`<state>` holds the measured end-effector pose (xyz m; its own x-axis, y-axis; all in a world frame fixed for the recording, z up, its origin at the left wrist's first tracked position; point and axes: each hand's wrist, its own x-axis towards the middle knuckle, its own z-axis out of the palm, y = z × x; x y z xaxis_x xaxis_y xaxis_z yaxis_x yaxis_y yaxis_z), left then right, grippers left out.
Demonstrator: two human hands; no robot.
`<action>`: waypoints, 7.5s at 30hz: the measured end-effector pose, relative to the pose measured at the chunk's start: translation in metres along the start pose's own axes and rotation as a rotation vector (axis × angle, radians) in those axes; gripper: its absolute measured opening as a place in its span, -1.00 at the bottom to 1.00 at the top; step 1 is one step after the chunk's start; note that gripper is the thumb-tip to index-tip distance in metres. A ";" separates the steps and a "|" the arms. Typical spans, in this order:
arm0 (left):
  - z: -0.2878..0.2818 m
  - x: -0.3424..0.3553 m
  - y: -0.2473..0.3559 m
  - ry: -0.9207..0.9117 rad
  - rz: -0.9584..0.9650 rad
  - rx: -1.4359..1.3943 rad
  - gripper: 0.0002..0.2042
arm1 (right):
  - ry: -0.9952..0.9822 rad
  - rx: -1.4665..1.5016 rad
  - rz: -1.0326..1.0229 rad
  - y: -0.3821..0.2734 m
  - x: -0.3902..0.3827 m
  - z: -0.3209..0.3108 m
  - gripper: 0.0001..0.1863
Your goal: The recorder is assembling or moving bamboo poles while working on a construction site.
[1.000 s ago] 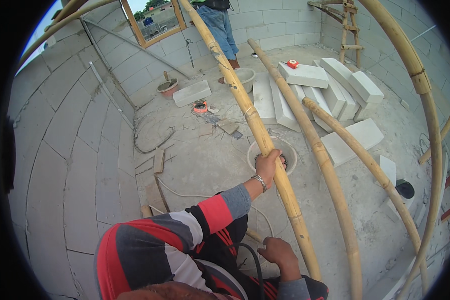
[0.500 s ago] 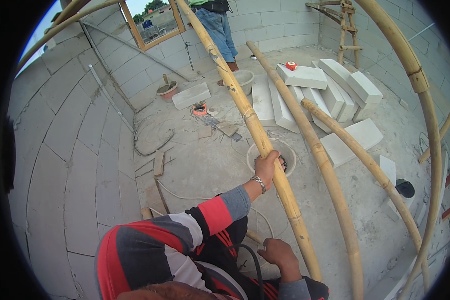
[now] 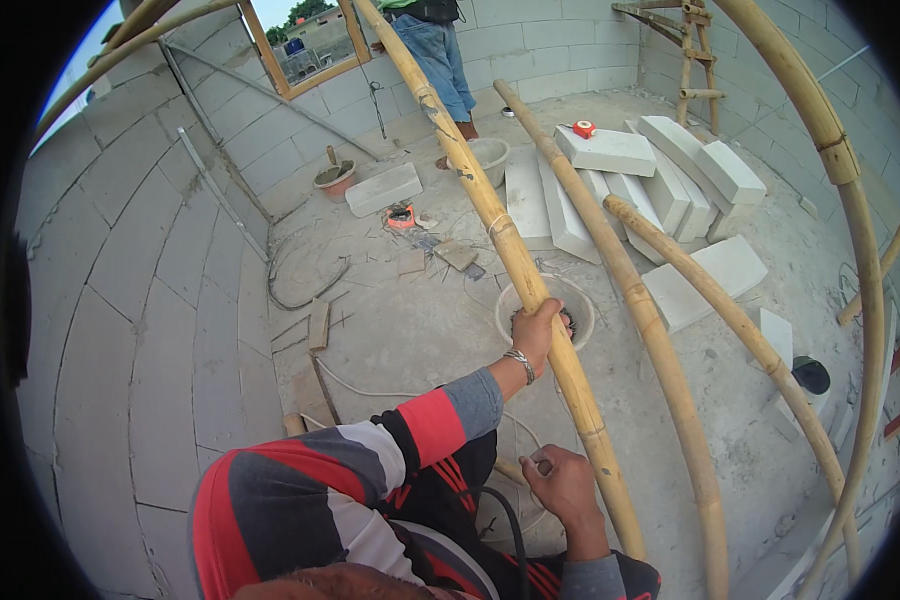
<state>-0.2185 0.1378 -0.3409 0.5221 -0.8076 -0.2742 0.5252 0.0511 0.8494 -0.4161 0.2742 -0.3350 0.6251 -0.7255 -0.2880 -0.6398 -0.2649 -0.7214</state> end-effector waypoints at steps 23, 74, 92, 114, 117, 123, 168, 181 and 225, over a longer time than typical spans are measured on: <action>0.001 0.005 0.039 0.001 -0.051 -0.039 -0.63 | 0.527 -0.149 0.246 0.045 0.045 -0.007 -0.56; 0.001 0.028 0.042 0.018 -0.075 -0.171 -0.75 | 0.577 -0.165 0.204 0.043 0.047 -0.003 -0.61; 0.004 0.024 0.047 0.033 -0.064 -0.201 -0.77 | 0.577 -0.158 0.196 0.043 0.049 -0.002 -0.59; 0.006 0.024 0.046 0.072 -0.056 -0.163 -0.79 | 0.571 -0.164 0.216 0.044 0.050 -0.002 -0.62; 0.006 0.024 0.045 0.063 -0.051 -0.172 -0.80 | 0.581 -0.167 0.205 0.045 0.051 -0.002 -0.62; 0.006 0.024 0.045 0.067 -0.046 -0.166 -0.80 | 0.595 -0.174 0.194 0.045 0.051 -0.001 -0.62; 0.002 0.029 0.045 0.061 -0.054 -0.144 -0.77 | 0.573 -0.197 0.191 0.051 0.060 0.002 -0.61; 0.003 0.029 0.044 0.040 -0.051 -0.141 -0.75 | 0.562 -0.197 0.221 0.048 0.059 0.000 -0.61; 0.005 0.027 0.046 0.075 -0.053 -0.157 -0.79 | 0.582 -0.191 0.214 0.048 0.059 0.001 -0.61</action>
<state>-0.1832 0.1156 -0.3067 0.5368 -0.7658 -0.3542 0.6485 0.1059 0.7538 -0.4098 0.2195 -0.3870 0.1648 -0.9862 0.0136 -0.8255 -0.1454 -0.5453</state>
